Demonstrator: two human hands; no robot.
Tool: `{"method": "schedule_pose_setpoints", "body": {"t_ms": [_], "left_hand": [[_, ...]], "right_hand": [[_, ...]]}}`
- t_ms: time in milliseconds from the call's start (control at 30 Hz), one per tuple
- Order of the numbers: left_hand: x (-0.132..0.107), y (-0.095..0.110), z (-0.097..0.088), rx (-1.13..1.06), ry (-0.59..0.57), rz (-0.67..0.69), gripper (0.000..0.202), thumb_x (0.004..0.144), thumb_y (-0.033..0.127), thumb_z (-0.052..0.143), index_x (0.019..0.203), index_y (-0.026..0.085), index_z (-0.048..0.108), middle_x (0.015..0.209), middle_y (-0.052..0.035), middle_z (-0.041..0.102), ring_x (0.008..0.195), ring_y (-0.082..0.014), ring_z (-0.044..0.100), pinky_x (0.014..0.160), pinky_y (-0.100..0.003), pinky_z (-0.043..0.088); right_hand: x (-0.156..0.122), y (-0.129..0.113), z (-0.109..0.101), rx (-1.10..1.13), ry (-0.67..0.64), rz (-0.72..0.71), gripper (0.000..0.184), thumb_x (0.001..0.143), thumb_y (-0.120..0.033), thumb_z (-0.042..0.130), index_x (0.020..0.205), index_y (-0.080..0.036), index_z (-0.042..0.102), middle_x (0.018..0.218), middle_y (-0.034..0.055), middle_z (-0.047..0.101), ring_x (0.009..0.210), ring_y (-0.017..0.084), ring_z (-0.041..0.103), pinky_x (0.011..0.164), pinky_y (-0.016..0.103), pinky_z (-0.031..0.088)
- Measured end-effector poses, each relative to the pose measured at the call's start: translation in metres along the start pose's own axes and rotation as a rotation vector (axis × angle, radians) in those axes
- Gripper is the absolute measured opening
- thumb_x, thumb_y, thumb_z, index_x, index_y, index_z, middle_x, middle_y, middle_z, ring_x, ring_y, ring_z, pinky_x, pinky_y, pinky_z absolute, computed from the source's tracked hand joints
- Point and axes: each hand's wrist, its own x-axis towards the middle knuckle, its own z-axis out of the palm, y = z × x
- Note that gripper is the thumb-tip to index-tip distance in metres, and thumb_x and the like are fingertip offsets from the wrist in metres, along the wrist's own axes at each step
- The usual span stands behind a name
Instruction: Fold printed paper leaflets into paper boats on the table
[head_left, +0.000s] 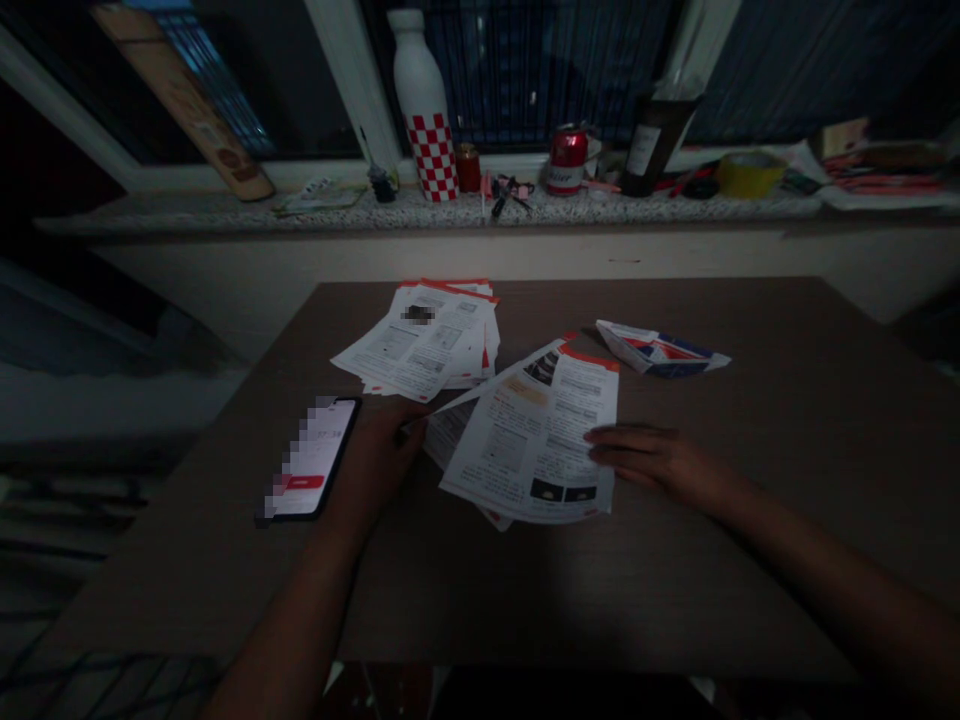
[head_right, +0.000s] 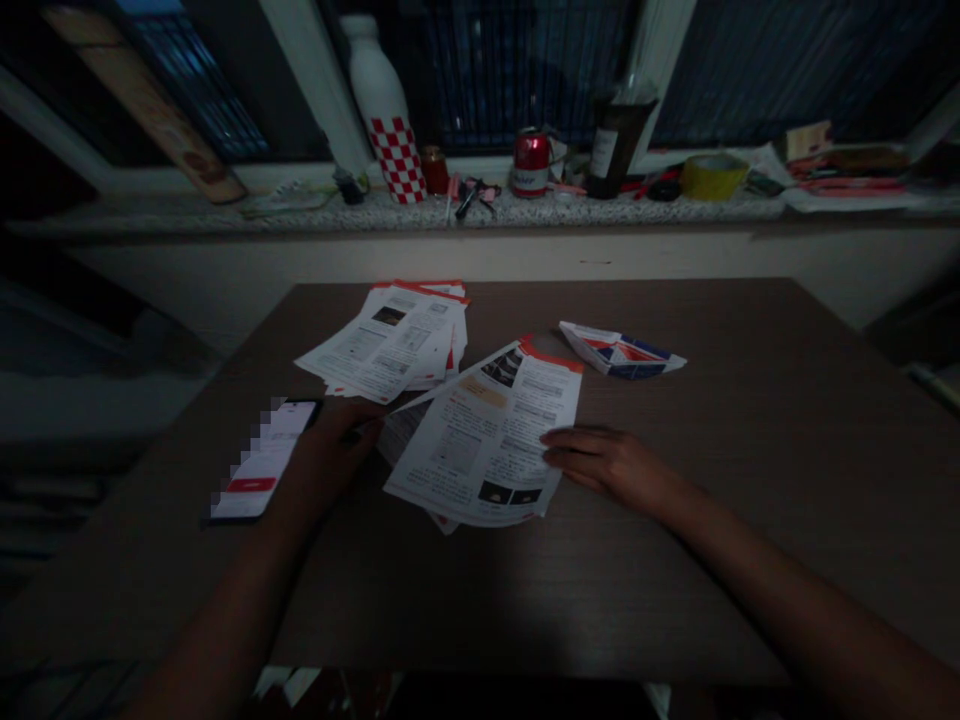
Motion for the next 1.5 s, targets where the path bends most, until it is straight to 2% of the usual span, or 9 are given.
{"method": "schedule_pose_setpoints", "body": {"t_ms": [200,400,600,733,900,1033,1167,1333,1500], "left_hand": [[0.0,0.017,0.003,0.133,-0.102,0.08,0.039,0.095,0.026,0.06,0.132,0.027,0.07,0.135,-0.0113,0.068,0.122,-0.034,0.066,0.105,-0.051,0.054],[0.021,0.041,-0.006,0.197,-0.217,0.193,0.041,0.104,0.039,0.055,0.144,0.036,0.063,0.138,-0.0064,0.069,0.117,-0.0325,0.07,0.098,-0.049,0.056],[0.042,0.043,-0.006,0.112,-0.266,0.218,0.042,0.106,0.041,0.052,0.147,0.036,0.061,0.143,-0.0052,0.068,0.123,-0.0309,0.069,0.102,-0.045,0.055],[0.047,0.041,0.001,0.08,-0.308,0.239,0.046,0.107,0.033,0.046,0.151,0.036,0.058,0.146,-0.0041,0.066,0.13,-0.03,0.065,0.109,-0.046,0.052],[0.045,0.034,0.008,0.151,-0.296,0.241,0.058,0.101,0.022,0.048,0.155,0.041,0.054,0.137,-0.0056,0.067,0.113,-0.0302,0.071,0.089,-0.042,0.058],[0.042,0.033,0.01,0.242,-0.271,0.231,0.061,0.098,0.018,0.047,0.154,0.041,0.054,0.131,-0.0064,0.066,0.1,-0.0284,0.072,0.075,-0.037,0.056],[0.04,0.031,0.009,0.25,-0.26,0.233,0.06,0.099,0.019,0.046,0.155,0.04,0.054,0.13,-0.0061,0.066,0.096,-0.0259,0.071,0.072,-0.034,0.054],[0.042,0.028,0.007,0.298,-0.208,0.22,0.056,0.101,0.023,0.045,0.155,0.036,0.054,0.126,-0.0077,0.066,0.097,-0.0264,0.07,0.069,-0.033,0.053],[0.043,0.025,0.002,0.307,-0.161,0.18,0.053,0.102,0.02,0.045,0.152,0.033,0.056,0.131,-0.0068,0.065,0.108,-0.0266,0.07,0.074,-0.033,0.054]], "right_hand": [[-0.01,-0.002,0.0,0.024,0.025,-0.001,0.041,0.101,-0.016,0.065,0.138,-0.033,0.071,0.146,0.0028,0.07,0.131,0.024,0.069,0.112,0.047,0.059],[-0.012,-0.003,0.002,-0.013,-0.023,-0.006,0.041,0.103,-0.015,0.059,0.142,-0.027,0.068,0.149,0.008,0.067,0.137,0.025,0.064,0.115,0.048,0.055],[-0.012,-0.007,-0.004,0.028,-0.078,0.032,0.046,0.104,-0.016,0.058,0.148,-0.028,0.063,0.154,0.0075,0.063,0.142,0.024,0.06,0.118,0.048,0.052],[-0.011,-0.015,-0.004,-0.016,-0.085,0.082,0.055,0.105,-0.029,0.061,0.159,-0.033,0.05,0.148,0.0084,0.067,0.135,0.027,0.064,0.113,0.05,0.056],[-0.014,-0.02,0.001,-0.142,-0.123,0.095,0.053,0.107,-0.036,0.059,0.159,-0.034,0.051,0.149,0.0135,0.062,0.137,0.034,0.06,0.11,0.058,0.054],[-0.02,-0.019,0.003,-0.154,-0.139,0.091,0.053,0.106,-0.037,0.061,0.158,-0.033,0.052,0.161,0.0118,0.053,0.149,0.035,0.049,0.116,0.06,0.049],[-0.024,-0.018,0.002,-0.122,-0.145,0.097,0.051,0.105,-0.034,0.063,0.155,-0.03,0.054,0.171,0.0092,0.042,0.157,0.033,0.039,0.125,0.06,0.041],[-0.025,-0.017,0.001,-0.088,-0.141,0.107,0.045,0.105,-0.031,0.063,0.15,-0.028,0.058,0.168,0.0074,0.046,0.156,0.03,0.042,0.127,0.058,0.038],[-0.029,-0.012,0.004,-0.086,-0.14,0.129,0.05,0.106,-0.032,0.06,0.156,-0.031,0.052,0.167,0.0057,0.048,0.155,0.029,0.043,0.126,0.06,0.039]]}}
